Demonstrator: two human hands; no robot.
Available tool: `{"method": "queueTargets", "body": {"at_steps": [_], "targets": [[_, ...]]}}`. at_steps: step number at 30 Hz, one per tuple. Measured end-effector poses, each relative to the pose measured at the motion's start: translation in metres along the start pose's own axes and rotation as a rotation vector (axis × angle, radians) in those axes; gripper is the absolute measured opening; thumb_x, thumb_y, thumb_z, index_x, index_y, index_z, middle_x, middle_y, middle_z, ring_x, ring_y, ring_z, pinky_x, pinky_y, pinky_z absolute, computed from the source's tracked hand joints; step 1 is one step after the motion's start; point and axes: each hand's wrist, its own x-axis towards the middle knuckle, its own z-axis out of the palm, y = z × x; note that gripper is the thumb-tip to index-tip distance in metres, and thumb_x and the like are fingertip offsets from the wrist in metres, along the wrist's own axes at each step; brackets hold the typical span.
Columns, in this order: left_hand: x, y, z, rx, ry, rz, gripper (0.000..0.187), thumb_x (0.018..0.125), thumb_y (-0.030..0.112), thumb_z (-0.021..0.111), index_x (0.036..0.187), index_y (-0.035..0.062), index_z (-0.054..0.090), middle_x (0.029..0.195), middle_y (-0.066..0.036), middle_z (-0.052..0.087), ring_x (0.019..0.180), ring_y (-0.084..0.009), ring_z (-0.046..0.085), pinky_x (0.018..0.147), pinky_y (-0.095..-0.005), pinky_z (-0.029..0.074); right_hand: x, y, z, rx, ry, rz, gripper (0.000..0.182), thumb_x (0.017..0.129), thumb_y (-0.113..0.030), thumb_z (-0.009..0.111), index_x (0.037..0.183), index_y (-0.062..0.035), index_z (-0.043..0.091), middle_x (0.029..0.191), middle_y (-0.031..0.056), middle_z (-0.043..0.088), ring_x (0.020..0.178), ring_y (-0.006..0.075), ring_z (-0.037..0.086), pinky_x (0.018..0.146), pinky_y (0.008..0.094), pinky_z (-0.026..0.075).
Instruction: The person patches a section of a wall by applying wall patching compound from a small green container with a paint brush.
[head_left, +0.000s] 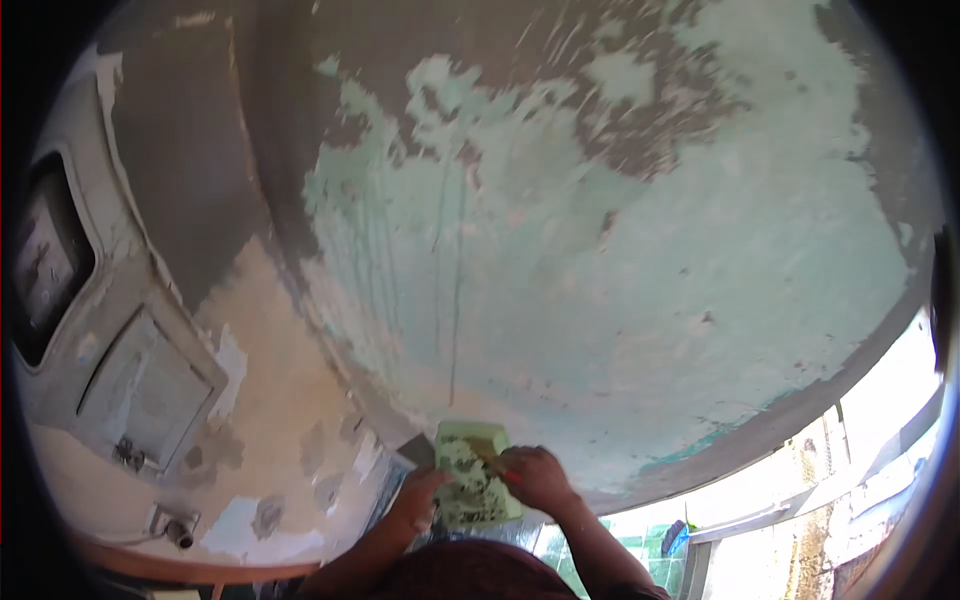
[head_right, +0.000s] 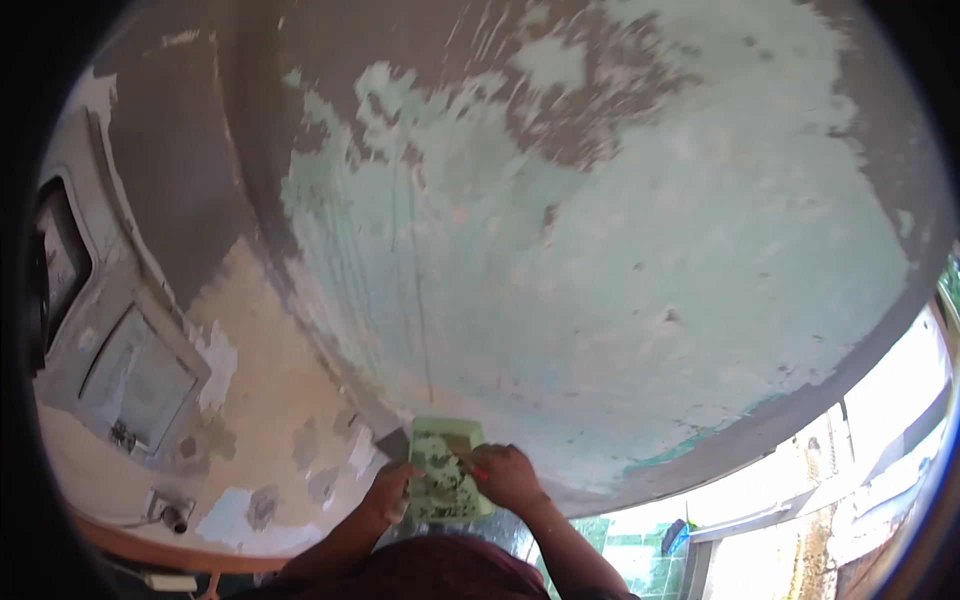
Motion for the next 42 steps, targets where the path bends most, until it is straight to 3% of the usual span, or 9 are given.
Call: {"method": "queueTargets", "body": {"at_steps": [8, 15, 18, 21, 25, 32, 36, 40, 42], "targets": [[0.0, 0.032, 0.031, -0.303, 0.119, -0.173, 0.036, 0.093, 0.03, 0.069, 0.119, 0.0041, 0.067, 0.105, -0.008, 0.075, 0.09, -0.0233, 0.075, 0.077, -0.0373, 0.063, 0.03, -0.019, -0.077, 0.269, 0.298, -0.066, 0.025, 0.087, -0.014, 0.08, 0.111, -0.0098, 0.075, 0.097, 0.0126, 0.073, 0.086, 0.0308, 0.073, 0.074, 0.0398, 0.06], [0.023, 0.03, -0.002, -0.281, 0.101, -0.111, 0.038, 0.095, 0.028, 0.067, 0.125, 0.0044, 0.064, 0.108, -0.009, 0.072, 0.092, -0.0246, 0.071, 0.08, -0.0401, 0.059, 0.073, -0.084, -0.343, -0.098, 1.132, -0.527, 0.018, 0.083, 0.007, 0.073, 0.097, -0.0042, 0.072, 0.096, 0.012, 0.073, 0.091, 0.0288, 0.073, 0.083, 0.0353, 0.057], [0.03, 0.033, -0.002, -0.281, 0.103, -0.085, 0.038, 0.096, 0.028, 0.066, 0.126, 0.0048, 0.064, 0.107, -0.009, 0.071, 0.09, -0.0239, 0.07, 0.078, -0.0393, 0.058, 0.077, -0.101, -0.447, 0.247, 1.484, -0.385, 0.017, 0.097, -0.007, 0.071, 0.108, 0.0054, 0.072, 0.098, 0.0103, 0.075, 0.089, 0.0145, 0.07, 0.083, 0.0283, 0.055], [0.032, 0.034, -0.007, -0.29, 0.109, -0.076, 0.037, 0.096, 0.028, 0.066, 0.126, 0.0053, 0.064, 0.106, -0.008, 0.071, 0.088, -0.0231, 0.069, 0.077, -0.0384, 0.057, 0.079, -0.086, -0.521, 0.359, 1.641, -0.474, 0.014, 0.098, -0.008, 0.066, 0.1, 0.0052, 0.07, 0.088, 0.01, 0.074, 0.081, 0.0161, 0.072, 0.078, 0.0279, 0.057], [0.033, 0.034, -0.014, -0.281, 0.12, -0.072, 0.036, 0.097, 0.028, 0.066, 0.126, 0.0058, 0.064, 0.104, -0.007, 0.07, 0.085, -0.022, 0.067, 0.074, -0.0374, 0.056, 0.07, -0.078, -0.487, 0.055, 1.356, -0.324, 0.013, 0.099, -0.007, 0.065, 0.096, 0.0048, 0.068, 0.084, 0.0087, 0.073, 0.074, 0.0157, 0.071, 0.071, 0.0268, 0.057], [0.033, 0.033, -0.018, -0.284, 0.13, -0.068, 0.035, 0.098, 0.028, 0.066, 0.127, 0.0068, 0.065, 0.101, -0.006, 0.069, 0.08, -0.0202, 0.064, 0.07, -0.0354, 0.053, 0.06, -0.071, -0.528, 0.228, 1.727, -0.435, 0.011, 0.097, -0.006, 0.064, 0.096, 0.0041, 0.069, 0.082, 0.0092, 0.072, 0.073, 0.014, 0.07, 0.069, 0.0272, 0.056], [0.035, 0.034, -0.021, -0.29, 0.131, -0.053, 0.035, 0.099, 0.027, 0.066, 0.127, 0.0073, 0.065, 0.099, -0.005, 0.068, 0.077, -0.0191, 0.062, 0.067, -0.0344, 0.052, 0.059, -0.082, -0.484, 0.103, 1.29, -0.293, 0.016, 0.099, -0.011, 0.064, 0.098, 0.0049, 0.068, 0.086, 0.011, 0.072, 0.075, 0.0146, 0.071, 0.072, 0.0288, 0.058], [0.032, 0.033, -0.028, -0.292, 0.144, -0.05, 0.034, 0.099, 0.027, 0.065, 0.127, 0.0079, 0.065, 0.097, -0.005, 0.067, 0.074, -0.0181, 0.061, 0.065, -0.0333, 0.05, 0.052, -0.064, -0.514, 0.294, 1.739, -0.395, 0.019, 0.101, -0.014, 0.064, 0.098, 0.0047, 0.068, 0.086, 0.0111, 0.073, 0.076, 0.015, 0.071, 0.072, 0.0294, 0.058], [0.032, 0.031, -0.03, -0.297, 0.145, -0.041, 0.034, 0.1, 0.027, 0.065, 0.127, 0.0081, 0.065, 0.096, -0.004, 0.067, 0.072, -0.0175, 0.06, 0.063, -0.0327, 0.05, 0.063, -0.055, -0.474, 0.156, 1.562, -0.348, 0.017, 0.101, -0.013, 0.064, 0.097, 0.0032, 0.068, 0.085, 0.0096, 0.072, 0.076, 0.0155, 0.071, 0.073, 0.0302, 0.058]]}}
